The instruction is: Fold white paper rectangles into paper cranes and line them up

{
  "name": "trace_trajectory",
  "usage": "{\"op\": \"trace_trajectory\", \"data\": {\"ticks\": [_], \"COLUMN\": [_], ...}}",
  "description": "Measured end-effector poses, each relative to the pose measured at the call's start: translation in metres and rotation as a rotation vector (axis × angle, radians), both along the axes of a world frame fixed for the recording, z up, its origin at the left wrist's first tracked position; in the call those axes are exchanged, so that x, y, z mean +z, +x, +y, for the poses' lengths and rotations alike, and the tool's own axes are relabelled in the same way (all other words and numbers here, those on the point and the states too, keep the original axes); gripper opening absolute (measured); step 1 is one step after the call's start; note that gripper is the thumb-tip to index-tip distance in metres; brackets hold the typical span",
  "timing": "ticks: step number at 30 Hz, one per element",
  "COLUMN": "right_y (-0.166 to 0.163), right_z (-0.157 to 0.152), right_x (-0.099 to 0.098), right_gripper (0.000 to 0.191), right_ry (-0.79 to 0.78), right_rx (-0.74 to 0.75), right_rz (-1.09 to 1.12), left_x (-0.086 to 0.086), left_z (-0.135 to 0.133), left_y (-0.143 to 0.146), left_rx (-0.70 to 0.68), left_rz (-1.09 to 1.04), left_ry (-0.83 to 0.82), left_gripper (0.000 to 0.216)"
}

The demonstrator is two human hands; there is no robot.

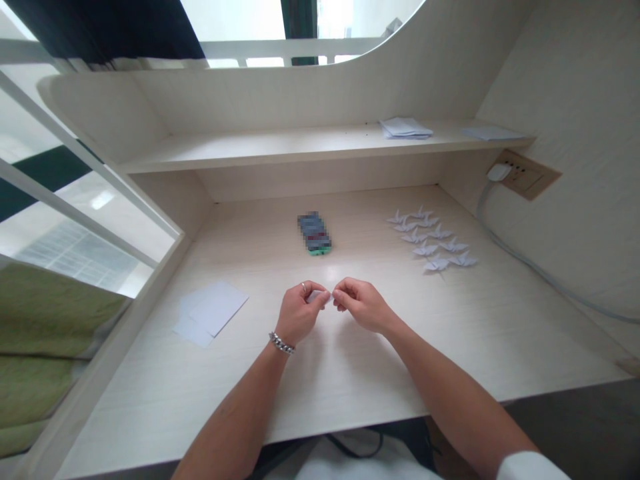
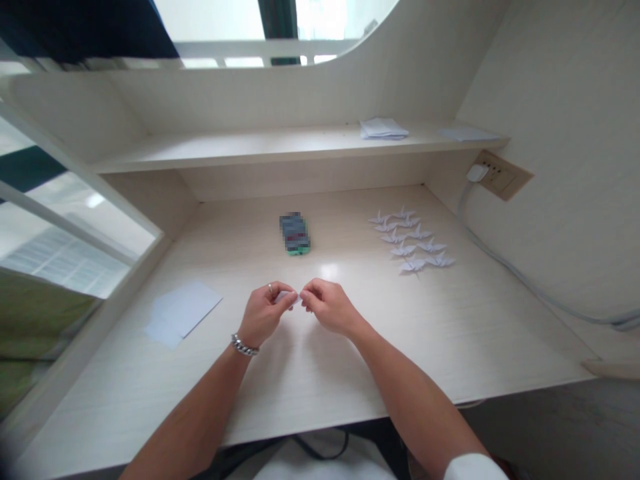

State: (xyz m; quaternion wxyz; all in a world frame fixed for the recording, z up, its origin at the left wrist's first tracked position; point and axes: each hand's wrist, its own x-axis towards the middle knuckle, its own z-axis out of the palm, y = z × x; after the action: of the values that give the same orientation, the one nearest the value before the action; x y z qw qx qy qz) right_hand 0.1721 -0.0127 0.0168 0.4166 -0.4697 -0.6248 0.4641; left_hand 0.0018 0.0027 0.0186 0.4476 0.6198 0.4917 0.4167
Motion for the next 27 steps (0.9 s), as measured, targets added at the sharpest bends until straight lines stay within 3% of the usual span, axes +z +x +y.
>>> {"op": "trace_trajectory", "data": {"ticks": [5, 8, 12, 17, 27], "right_y": [-0.001, 0.0, 0.001, 0.002, 0.002], "right_z": [-0.001, 0.0, -0.001, -0.002, -0.002], "right_x": [-0.001, 0.001, 0.007, 0.012, 0.009], "right_gripper": [0.017, 0.017, 0.016, 0.015, 0.014], "right_ry": [0.052, 0.025, 0.109, 0.126, 0.093], "right_rx": [-0.081, -0.039, -0.024, -0.059, 0.011], "right_rz": [-0.05, -0.046, -0.202, -0.294, -0.236], "left_x": [0.002, 0.002, 0.001, 0.002, 0.007], "left_z": [0.0, 0.0, -0.002, -0.004, -0.002], "left_y": [0.003, 0.002, 0.002, 0.005, 0.002], "left_rx": [-0.028, 0.005, -0.013, -0.041, -0.093], "left_rz": [-0.166, -0.065, 0.095, 0.058, 0.093], "left_ry": [-0.086, -0.018, 0.055, 0.006, -0.004], "left_gripper": [0.022, 0.02, 0.019, 0.02, 0.019]}}
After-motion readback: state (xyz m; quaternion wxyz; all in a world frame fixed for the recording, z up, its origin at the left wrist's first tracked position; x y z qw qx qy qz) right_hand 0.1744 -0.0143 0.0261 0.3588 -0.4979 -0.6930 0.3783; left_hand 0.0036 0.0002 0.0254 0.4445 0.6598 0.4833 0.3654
